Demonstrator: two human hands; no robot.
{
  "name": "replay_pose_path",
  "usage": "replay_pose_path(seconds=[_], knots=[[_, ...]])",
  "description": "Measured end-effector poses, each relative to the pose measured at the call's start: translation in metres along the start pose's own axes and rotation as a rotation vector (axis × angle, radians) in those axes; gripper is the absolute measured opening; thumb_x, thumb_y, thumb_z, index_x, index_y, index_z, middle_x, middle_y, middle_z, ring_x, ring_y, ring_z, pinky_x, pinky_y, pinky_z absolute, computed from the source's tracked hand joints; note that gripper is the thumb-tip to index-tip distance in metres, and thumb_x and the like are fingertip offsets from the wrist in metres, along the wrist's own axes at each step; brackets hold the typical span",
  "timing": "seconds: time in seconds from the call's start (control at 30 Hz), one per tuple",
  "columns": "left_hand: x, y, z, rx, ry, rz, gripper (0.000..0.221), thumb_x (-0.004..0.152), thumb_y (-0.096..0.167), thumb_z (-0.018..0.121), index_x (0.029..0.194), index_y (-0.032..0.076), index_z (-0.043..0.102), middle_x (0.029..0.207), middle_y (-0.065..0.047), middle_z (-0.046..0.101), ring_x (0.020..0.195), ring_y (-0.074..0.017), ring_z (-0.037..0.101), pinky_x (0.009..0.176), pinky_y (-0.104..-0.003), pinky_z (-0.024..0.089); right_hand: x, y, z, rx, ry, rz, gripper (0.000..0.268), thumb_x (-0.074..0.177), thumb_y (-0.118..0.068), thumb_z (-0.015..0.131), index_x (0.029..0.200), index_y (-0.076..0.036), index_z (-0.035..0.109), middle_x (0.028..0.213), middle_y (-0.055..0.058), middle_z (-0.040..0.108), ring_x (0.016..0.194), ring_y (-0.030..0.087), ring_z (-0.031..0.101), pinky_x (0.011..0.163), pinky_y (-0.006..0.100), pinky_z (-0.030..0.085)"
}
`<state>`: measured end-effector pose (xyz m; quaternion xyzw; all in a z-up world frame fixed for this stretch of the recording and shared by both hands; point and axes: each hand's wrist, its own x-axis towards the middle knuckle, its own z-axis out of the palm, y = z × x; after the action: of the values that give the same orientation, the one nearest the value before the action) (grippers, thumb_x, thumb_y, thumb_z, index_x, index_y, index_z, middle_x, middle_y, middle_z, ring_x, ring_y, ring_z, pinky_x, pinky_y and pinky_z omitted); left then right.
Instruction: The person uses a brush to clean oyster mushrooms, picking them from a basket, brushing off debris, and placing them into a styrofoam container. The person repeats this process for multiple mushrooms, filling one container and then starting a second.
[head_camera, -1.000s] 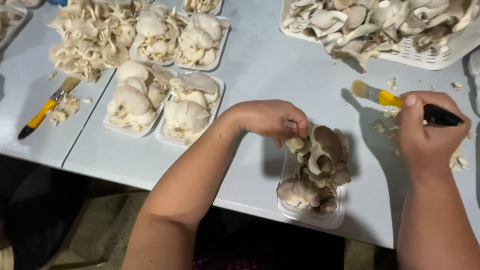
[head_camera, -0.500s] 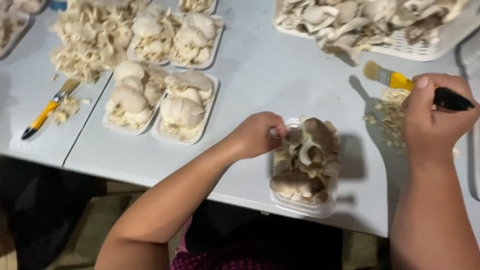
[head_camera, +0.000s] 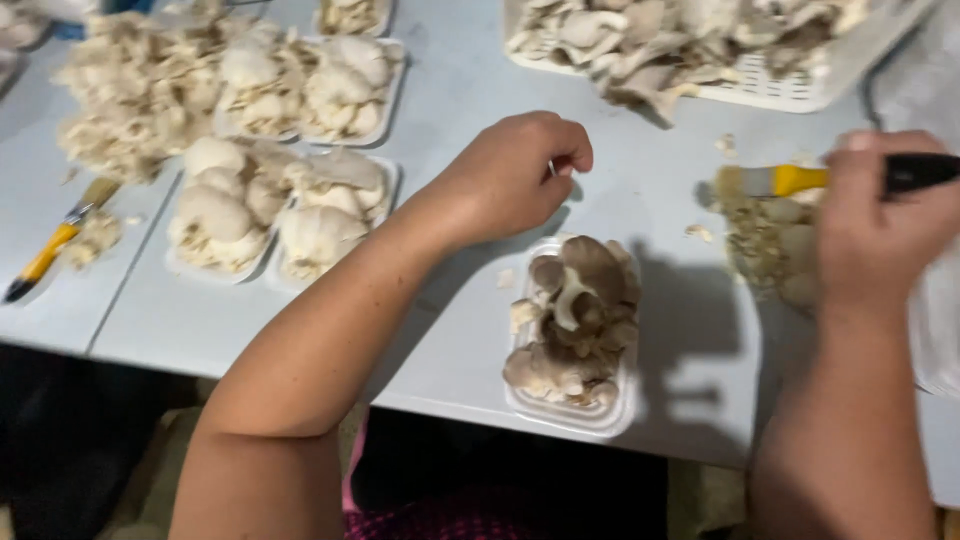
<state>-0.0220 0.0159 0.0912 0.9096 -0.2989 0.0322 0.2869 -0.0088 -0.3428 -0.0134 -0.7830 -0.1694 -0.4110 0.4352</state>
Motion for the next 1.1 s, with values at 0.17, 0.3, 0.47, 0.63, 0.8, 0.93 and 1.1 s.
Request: replay_pose_path(seconds=[0.17,0.3,0.47,0.63,0.8,0.93,1.1], knots=[[-0.045,0.006,0.009,0.049,-0.317,-0.310,0.030,0.092,0.004,0.052,0.114,0.009,0.072,0.118,-0.011,0.072,0.108,-0.0273,0.067,0.093,-0.042,0.052,-0.008,-0.010,0.002,-0.059,-0.072,0.055,0.030,0.140,-0.011,0.051,0.123,0.012,0.060,0.113,0.023,0.065,0.108,0.033,0.065,0.098,0.045,0.051],[-0.074,-0.055,0.082,0.170,-0.270,-0.190,0.037,0.079,0.002,0.057,0.111,0.005,0.073,0.108,-0.018,0.072,0.100,-0.0389,0.067,0.081,-0.048,0.053,-0.010,-0.014,0.007,-0.057,-0.090,-0.001,0.024,0.140,-0.002,0.057,0.121,0.013,0.058,0.111,0.023,0.059,0.105,0.033,0.059,0.096,0.047,0.047],[-0.090,-0.050,0.071,0.002,-0.082,-0.259,0.032,0.088,0.001,0.047,0.100,0.009,0.075,0.097,-0.011,0.074,0.090,-0.0318,0.069,0.074,-0.043,0.053,-0.014,-0.006,0.013,-0.056,-0.118,0.027,0.024,0.140,-0.007,0.052,0.125,0.011,0.058,0.114,0.022,0.062,0.109,0.033,0.062,0.099,0.046,0.049],[-0.100,-0.021,0.048,-0.511,-0.036,-0.528,0.018,0.087,0.003,0.064,0.098,0.012,0.075,0.093,0.001,0.073,0.087,-0.0097,0.066,0.081,-0.022,0.054,-0.015,-0.021,0.004,-0.357,-0.169,-0.062,0.035,0.145,-0.010,0.053,0.124,0.012,0.070,0.109,0.022,0.065,0.104,0.038,0.064,0.092,0.048,0.046],[-0.089,-0.035,0.091,-0.201,0.014,-0.129,0.017,0.083,0.004,0.070,0.076,0.019,0.070,0.078,0.005,0.072,0.075,-0.0179,0.067,0.065,-0.033,0.049,-0.018,-0.007,0.009,-0.290,-0.195,0.027,0.035,0.144,-0.017,0.049,0.127,0.010,0.064,0.112,0.020,0.059,0.106,0.037,0.058,0.095,0.050,0.043],[-0.080,-0.031,0.083,-0.155,-0.124,-0.154,0.029,0.087,0.002,0.061,0.067,0.015,0.077,0.064,-0.001,0.072,0.058,-0.0185,0.062,0.050,-0.033,0.043,-0.018,-0.015,0.009,-0.359,-0.189,0.013,0.033,0.143,-0.015,0.050,0.128,0.010,0.067,0.110,0.019,0.061,0.105,0.036,0.060,0.091,0.048,0.044],[-0.088,-0.030,0.070,-0.140,-0.050,-0.059,0.036,0.085,-0.002,0.057,0.103,0.018,0.082,0.086,-0.009,0.075,0.088,-0.0286,0.065,0.058,-0.042,0.049,-0.018,-0.008,0.009,-0.321,-0.211,0.015,0.034,0.145,-0.013,0.049,0.124,0.008,0.066,0.108,0.017,0.059,0.105,0.035,0.060,0.096,0.048,0.044]])
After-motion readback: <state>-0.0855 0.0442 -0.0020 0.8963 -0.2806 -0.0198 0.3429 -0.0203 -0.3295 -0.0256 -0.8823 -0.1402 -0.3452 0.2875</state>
